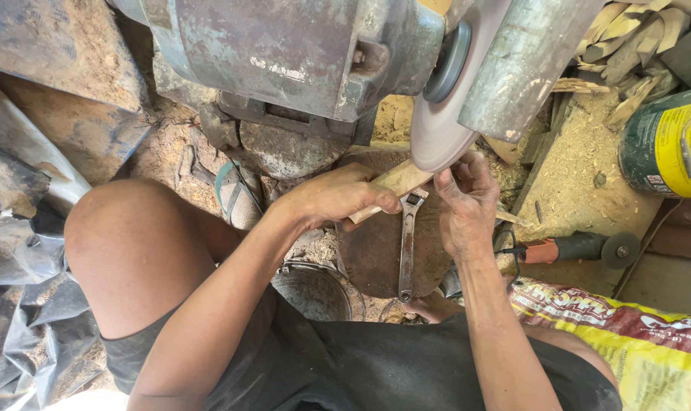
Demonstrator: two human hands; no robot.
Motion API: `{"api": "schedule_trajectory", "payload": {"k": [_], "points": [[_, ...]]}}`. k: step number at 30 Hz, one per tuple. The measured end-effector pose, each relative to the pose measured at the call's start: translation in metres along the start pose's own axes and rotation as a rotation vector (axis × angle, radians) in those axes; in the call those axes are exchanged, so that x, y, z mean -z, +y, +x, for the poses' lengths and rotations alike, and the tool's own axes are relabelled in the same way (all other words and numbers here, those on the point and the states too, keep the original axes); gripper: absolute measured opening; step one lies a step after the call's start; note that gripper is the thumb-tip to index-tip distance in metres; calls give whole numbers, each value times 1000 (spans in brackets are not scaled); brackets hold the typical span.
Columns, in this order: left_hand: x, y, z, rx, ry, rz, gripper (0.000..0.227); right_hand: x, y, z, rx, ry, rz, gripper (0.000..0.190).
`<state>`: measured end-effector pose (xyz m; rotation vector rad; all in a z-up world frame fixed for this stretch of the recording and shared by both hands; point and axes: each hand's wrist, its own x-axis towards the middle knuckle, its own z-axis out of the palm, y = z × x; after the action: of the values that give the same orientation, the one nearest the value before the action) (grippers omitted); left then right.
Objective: The person holds a curved wooden piece against a rotating grinding wheel to smooth and shape its surface. The person rotates the piece frequently to grind different edges and sides, producing wood dust.
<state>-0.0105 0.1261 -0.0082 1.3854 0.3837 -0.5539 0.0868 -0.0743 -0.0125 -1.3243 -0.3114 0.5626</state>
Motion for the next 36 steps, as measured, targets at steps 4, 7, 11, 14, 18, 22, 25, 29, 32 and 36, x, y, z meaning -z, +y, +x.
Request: {"api": "schedule_trajectory", "payload": {"k": [4,7,11,14,18,22,25,29,32,36], "points": [[0,0,1,12,11,10,39,1,3,0,-17,5,17,45],[0,0,1,25,17,33,40,3,6,-1,-18,5,10,45],[-1,-1,-3,28,15,27,40,8,12,-2,-35,20,-65,46],[-9,-2,-9,3,39,306,44,10,17,-8,-100,-36,-93,51],[-47,-13,-31,78,376,851,43,11,18,-18,-233,-107,13,56],[-70,-30,-43,-63,549,964,46,16,21,-27,-293,-125,90,54],[-74,-30,-44,-176,662,994,47,17,19,-26,-270,-132,124,52],[-75,-26,-44,-192,646,926,45,19,14,-26,-249,-155,156,52],[-75,-18,-45,-153,578,796,46,19,9,-24,-220,-171,174,53],[-76,-3,-43,-98,505,656,51,20,2,-18,-206,-145,208,59]]}}
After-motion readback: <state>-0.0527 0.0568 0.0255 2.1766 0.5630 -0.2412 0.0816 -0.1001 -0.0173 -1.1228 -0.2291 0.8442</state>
